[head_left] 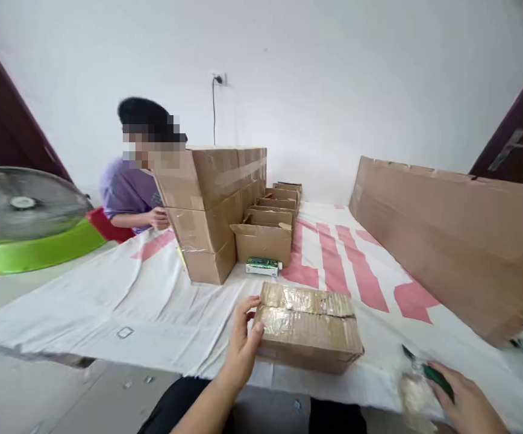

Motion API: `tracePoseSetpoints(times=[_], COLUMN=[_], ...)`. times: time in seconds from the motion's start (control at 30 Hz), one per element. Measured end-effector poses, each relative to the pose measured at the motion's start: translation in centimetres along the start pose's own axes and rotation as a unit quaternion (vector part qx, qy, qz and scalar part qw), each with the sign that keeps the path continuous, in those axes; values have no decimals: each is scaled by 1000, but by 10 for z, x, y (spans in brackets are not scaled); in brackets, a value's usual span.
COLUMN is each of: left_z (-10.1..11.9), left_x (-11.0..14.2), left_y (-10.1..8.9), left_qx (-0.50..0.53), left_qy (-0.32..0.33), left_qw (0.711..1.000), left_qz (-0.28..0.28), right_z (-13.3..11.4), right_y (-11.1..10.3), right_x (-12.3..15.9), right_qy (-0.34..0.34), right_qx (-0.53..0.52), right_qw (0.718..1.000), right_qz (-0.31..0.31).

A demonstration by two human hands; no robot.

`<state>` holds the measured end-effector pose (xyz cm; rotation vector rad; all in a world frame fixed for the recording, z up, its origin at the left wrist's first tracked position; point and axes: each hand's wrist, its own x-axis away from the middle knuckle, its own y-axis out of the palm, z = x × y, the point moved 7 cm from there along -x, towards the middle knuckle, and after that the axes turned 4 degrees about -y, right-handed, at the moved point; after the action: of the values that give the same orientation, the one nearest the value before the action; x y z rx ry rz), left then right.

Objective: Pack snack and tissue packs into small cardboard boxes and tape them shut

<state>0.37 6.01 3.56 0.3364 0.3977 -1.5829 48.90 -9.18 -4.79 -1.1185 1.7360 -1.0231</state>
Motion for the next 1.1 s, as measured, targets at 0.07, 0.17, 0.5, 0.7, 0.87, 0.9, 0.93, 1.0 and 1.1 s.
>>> tracePoseSetpoints(times=[0.07,0.17,0.5,0.7,0.87,0.9,0.93,1.0,1.1], left_z=[2,1,-5,-5,-6,-5,-5,-4,-2], left_x=[0,1,-1,-4,-5,-5,-5,-5,-6], left_y=[0,0,3,5,5,5,5,4,5], left_qx=[4,11,20,11,7,4,1,-7,-14], left_qy=[-6,-12,28,65,75,75,74,71,69], left_qw=[1000,1000,999,998,997,997,997,997,997], left_qz=[-3,-4,-1,8,7,7,9,12,16], right_z=[6,-14,-326,-401,-413,-412,-410,-405,-395], right_y=[-14,-48,-102,-66,-61,-62,-63,-65,-69], right_x=[-10,-27,-64,-74,-71,-70,-70,-70,-71], right_qy=[37,52,-393,-452,-475,-477,-475,-466,-453], right_qx=[13,21,4,124,167,174,184,209,238], right_qw=[999,993,917,870,849,846,845,842,840], right_qz=[37,109,-60,-156,-160,-162,-164,-171,-182])
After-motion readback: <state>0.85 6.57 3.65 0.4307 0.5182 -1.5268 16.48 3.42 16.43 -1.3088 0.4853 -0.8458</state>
